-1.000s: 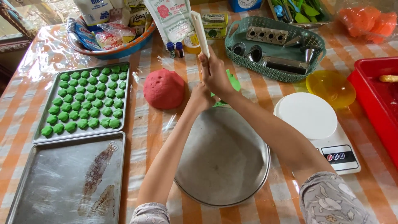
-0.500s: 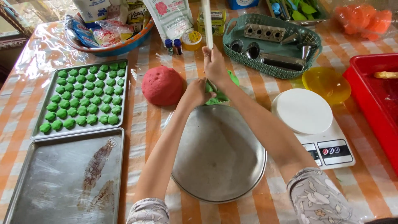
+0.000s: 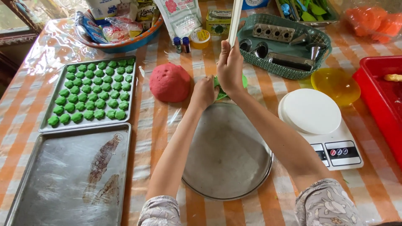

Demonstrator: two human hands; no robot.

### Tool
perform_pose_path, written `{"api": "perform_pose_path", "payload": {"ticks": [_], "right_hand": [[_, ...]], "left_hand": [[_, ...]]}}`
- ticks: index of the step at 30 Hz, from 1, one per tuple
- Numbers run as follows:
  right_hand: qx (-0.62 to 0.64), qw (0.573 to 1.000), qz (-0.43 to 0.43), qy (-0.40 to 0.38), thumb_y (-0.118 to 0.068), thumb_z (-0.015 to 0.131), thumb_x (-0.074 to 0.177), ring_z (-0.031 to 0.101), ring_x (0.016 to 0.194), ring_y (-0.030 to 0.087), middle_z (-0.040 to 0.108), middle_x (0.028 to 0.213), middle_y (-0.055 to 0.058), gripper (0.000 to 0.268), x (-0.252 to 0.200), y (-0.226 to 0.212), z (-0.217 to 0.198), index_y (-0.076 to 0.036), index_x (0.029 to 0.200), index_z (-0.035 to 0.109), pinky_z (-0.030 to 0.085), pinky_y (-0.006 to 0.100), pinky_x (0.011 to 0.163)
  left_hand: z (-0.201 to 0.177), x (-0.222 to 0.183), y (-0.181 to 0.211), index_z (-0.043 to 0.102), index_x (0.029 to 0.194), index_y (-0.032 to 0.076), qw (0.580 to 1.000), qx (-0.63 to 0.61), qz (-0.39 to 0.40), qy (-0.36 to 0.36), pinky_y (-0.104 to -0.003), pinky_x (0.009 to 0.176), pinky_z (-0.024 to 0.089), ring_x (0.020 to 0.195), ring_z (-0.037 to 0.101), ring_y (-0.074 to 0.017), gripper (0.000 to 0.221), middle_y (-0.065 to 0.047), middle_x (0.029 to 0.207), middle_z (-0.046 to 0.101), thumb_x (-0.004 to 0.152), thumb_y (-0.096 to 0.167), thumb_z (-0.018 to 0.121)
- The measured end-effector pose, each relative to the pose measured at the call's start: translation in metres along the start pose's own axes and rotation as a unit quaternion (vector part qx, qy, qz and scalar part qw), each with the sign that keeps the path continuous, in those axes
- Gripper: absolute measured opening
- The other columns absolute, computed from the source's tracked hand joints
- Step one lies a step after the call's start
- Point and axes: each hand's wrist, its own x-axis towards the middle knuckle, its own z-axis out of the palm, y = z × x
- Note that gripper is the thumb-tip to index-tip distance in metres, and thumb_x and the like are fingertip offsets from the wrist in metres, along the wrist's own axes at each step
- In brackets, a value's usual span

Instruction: Preparing green dough by forming small balls and rolling out a larger piece on a metal plate.

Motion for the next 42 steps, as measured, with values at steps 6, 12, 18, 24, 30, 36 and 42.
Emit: {"api": "perform_pose_path", "payload": {"ticks": [6, 12, 18, 24, 30, 36, 42], "right_hand": [[-0.086, 0.995, -0.049, 0.003, -0.023, 0.039, 0.112, 0.036, 0.041, 0.012, 0.044, 0.062, 0.001, 0.019, -0.014, 0.043, 0.015, -0.006, 0.115, 0.045, 0.024, 0.029, 0.036], [-0.151, 0.980, -0.116, -0.056, -0.021, 0.046, 0.111, 0.058, 0.062, 0.039, 0.064, 0.076, 0.017, 0.013, -0.017, 0.054, 0.029, -0.008, 0.110, 0.044, 0.043, 0.048, 0.047], [-0.112, 0.993, 0.019, -0.021, -0.025, 0.042, 0.109, 0.061, 0.080, 0.023, 0.072, 0.109, 0.012, 0.028, 0.026, 0.101, 0.022, 0.000, 0.122, 0.048, 0.052, 0.037, 0.063], [0.029, 0.976, 0.204, 0.072, -0.035, 0.029, 0.108, 0.048, 0.057, 0.009, 0.049, 0.078, 0.000, 0.037, 0.051, 0.027, -0.002, -0.007, 0.120, 0.049, 0.053, 0.024, 0.048], [0.040, 0.997, -0.034, -0.048, -0.028, 0.030, 0.114, 0.045, 0.046, 0.006, 0.052, 0.068, -0.002, 0.032, 0.026, 0.027, 0.015, -0.001, 0.127, 0.044, 0.038, 0.017, 0.039], [-0.080, 0.989, -0.085, -0.089, -0.028, 0.040, 0.112, 0.041, 0.043, 0.018, 0.049, 0.061, 0.003, 0.025, 0.003, 0.055, 0.031, -0.005, 0.113, 0.049, 0.028, 0.037, 0.040], [-0.077, 0.988, -0.121, -0.063, -0.025, 0.041, 0.112, 0.048, 0.048, 0.023, 0.052, 0.067, 0.005, 0.022, 0.010, 0.080, 0.032, -0.005, 0.109, 0.048, 0.030, 0.039, 0.044]], "left_hand": [[0.004, 0.003, 0.000, 0.058, 0.090, 0.005, 1.000, -0.010, -0.017, -0.007, -0.044, 0.064, 0.047, 0.075, 0.060, -0.0334, 0.010, -0.015, 0.084, 0.064, 0.094, 0.013, 0.059], [0.010, 0.002, -0.010, 0.067, 0.086, 0.011, 0.976, 0.194, 0.086, -0.038, -0.041, 0.068, 0.047, 0.078, 0.059, -0.0289, 0.016, -0.011, 0.088, 0.063, 0.096, 0.012, 0.054], [0.009, 0.006, -0.030, 0.070, 0.095, 0.011, 0.898, 0.358, 0.253, -0.032, -0.039, 0.079, 0.045, 0.087, 0.057, -0.0266, 0.018, -0.010, 0.098, 0.062, 0.095, 0.008, 0.052], [-0.015, -0.020, -0.014, 0.048, 0.140, -0.002, 0.994, 0.016, 0.090, -0.067, -0.047, 0.093, 0.049, 0.114, 0.060, -0.0433, 0.050, -0.026, 0.129, 0.060, 0.091, -0.002, 0.047], [-0.030, -0.028, 0.017, 0.034, 0.150, -0.005, 0.992, 0.041, 0.007, -0.118, -0.048, 0.093, 0.049, 0.120, 0.054, -0.0424, 0.076, -0.028, 0.135, 0.054, 0.091, 0.037, 0.055], [-0.012, -0.014, 0.009, 0.068, 0.092, 0.003, 0.997, 0.072, 0.038, -0.012, -0.048, 0.075, 0.050, 0.083, 0.060, -0.0398, 0.031, -0.018, 0.089, 0.068, 0.076, 0.029, 0.074], [-0.044, -0.009, 0.018, 0.057, 0.081, 0.000, 0.997, -0.009, -0.012, -0.081, -0.041, 0.053, 0.044, 0.059, 0.055, -0.0285, 0.013, -0.014, 0.072, 0.059, 0.078, 0.009, 0.065]]}}
